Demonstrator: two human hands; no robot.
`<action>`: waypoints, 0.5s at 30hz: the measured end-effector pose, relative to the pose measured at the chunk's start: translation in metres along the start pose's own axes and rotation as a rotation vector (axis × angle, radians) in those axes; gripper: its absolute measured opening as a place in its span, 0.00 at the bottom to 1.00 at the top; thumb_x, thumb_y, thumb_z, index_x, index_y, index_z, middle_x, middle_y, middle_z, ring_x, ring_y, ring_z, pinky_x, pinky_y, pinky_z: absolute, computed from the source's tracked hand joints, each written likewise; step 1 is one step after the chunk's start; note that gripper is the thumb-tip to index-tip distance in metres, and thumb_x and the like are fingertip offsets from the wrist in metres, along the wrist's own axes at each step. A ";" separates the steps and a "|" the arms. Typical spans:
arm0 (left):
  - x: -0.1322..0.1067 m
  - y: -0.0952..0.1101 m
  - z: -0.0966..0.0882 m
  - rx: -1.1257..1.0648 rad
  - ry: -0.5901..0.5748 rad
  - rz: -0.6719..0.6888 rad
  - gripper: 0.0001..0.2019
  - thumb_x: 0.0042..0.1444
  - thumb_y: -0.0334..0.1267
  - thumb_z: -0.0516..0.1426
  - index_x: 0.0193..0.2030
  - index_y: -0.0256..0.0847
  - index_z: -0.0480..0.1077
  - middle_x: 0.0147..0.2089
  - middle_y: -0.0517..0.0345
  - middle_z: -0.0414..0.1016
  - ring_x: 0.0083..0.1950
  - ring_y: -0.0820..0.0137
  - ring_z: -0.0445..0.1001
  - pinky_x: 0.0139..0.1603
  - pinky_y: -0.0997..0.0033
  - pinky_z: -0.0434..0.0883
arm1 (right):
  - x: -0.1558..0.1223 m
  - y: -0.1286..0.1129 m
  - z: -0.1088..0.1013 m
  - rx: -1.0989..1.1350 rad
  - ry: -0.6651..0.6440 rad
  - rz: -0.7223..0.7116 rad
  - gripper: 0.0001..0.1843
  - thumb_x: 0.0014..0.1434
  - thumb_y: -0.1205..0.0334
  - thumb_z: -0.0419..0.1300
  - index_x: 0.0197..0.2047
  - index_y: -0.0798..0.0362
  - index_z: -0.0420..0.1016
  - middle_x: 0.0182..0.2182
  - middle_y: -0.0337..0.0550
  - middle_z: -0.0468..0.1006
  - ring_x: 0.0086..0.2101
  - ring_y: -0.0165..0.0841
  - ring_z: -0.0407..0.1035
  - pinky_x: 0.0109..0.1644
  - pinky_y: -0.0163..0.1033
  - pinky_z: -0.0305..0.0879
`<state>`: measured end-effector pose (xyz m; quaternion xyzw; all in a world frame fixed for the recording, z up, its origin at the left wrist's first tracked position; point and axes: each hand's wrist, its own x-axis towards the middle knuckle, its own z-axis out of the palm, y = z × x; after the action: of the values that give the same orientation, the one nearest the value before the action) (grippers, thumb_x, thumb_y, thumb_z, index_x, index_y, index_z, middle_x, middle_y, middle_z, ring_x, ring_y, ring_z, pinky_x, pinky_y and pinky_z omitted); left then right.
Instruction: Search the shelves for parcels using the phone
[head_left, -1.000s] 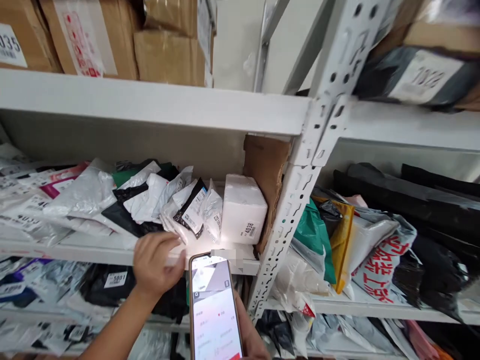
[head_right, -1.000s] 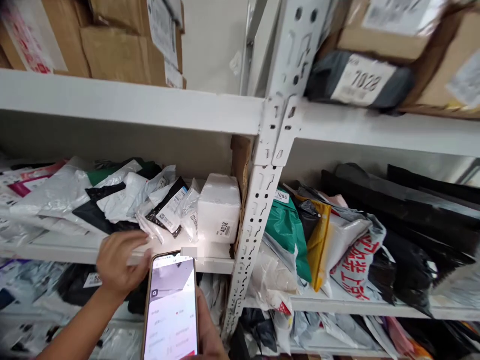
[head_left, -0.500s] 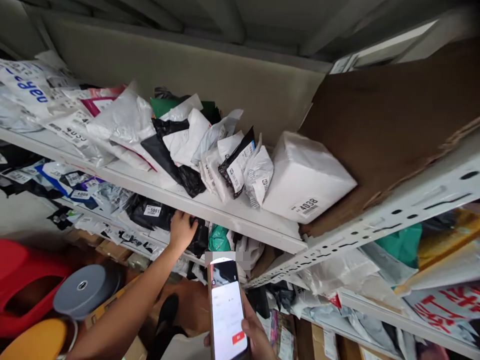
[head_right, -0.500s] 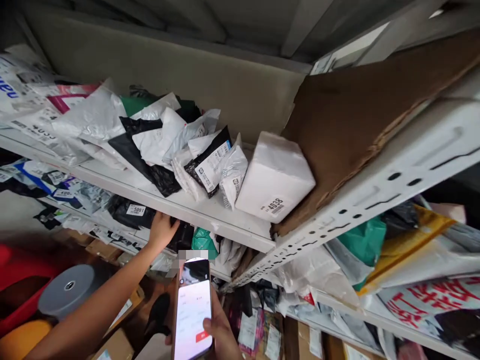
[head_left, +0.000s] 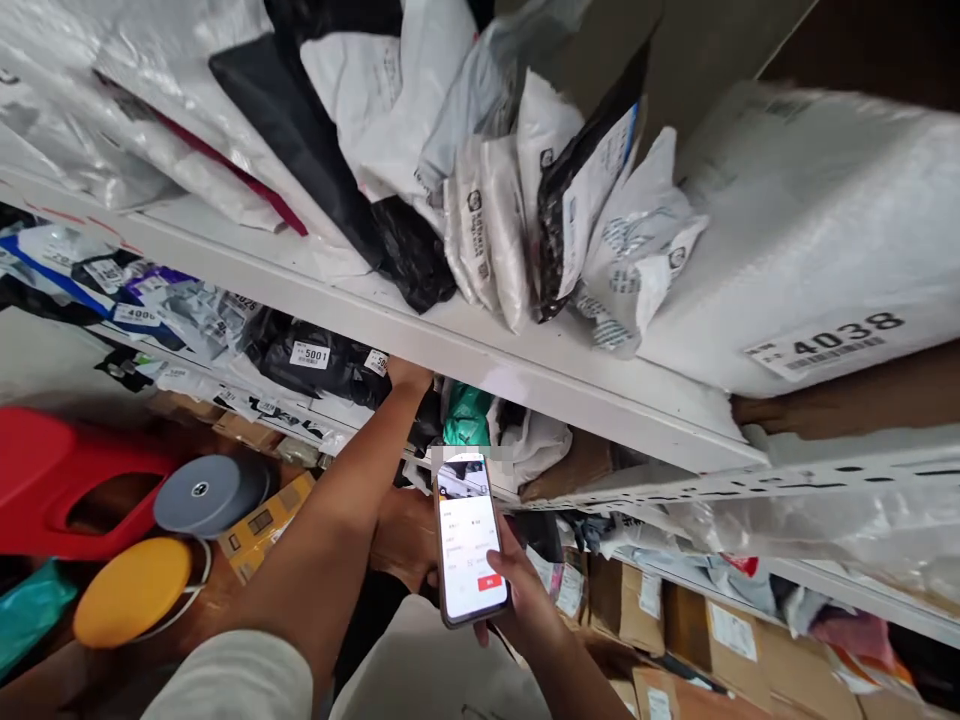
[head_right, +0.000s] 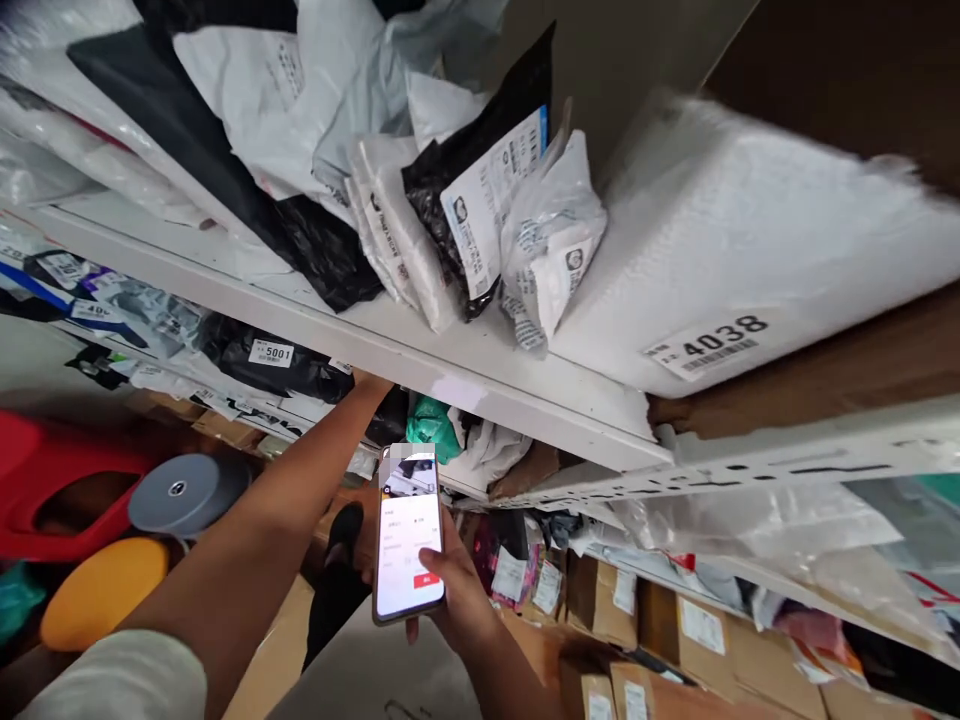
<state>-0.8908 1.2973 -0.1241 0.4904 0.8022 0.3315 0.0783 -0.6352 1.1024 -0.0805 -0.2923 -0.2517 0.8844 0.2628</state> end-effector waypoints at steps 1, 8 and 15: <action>-0.003 -0.004 0.001 0.006 0.007 0.003 0.18 0.56 0.36 0.55 0.53 0.33 0.72 0.57 0.34 0.69 0.61 0.45 0.61 0.62 0.44 0.57 | 0.003 0.002 -0.002 -0.009 0.018 -0.013 0.54 0.50 0.51 0.69 0.70 0.44 0.39 0.34 0.46 0.82 0.24 0.39 0.77 0.11 0.29 0.65; -0.054 -0.017 -0.003 -0.071 0.320 -0.081 0.19 0.57 0.41 0.55 0.51 0.33 0.72 0.54 0.34 0.61 0.62 0.47 0.59 0.63 0.51 0.58 | 0.014 -0.006 0.000 -0.080 0.078 -0.001 0.56 0.46 0.54 0.71 0.69 0.48 0.41 0.30 0.40 0.81 0.23 0.39 0.77 0.10 0.31 0.66; -0.061 -0.032 -0.015 -0.331 0.499 -0.175 0.18 0.56 0.41 0.58 0.51 0.37 0.68 0.50 0.43 0.60 0.56 0.56 0.67 0.59 0.60 0.65 | 0.062 -0.019 0.013 -0.152 0.060 -0.075 0.46 0.52 0.52 0.66 0.68 0.48 0.49 0.34 0.44 0.83 0.26 0.40 0.78 0.11 0.30 0.63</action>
<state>-0.8908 1.2298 -0.1440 0.3037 0.7707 0.5599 -0.0139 -0.6804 1.1501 -0.0842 -0.3283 -0.3208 0.8431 0.2801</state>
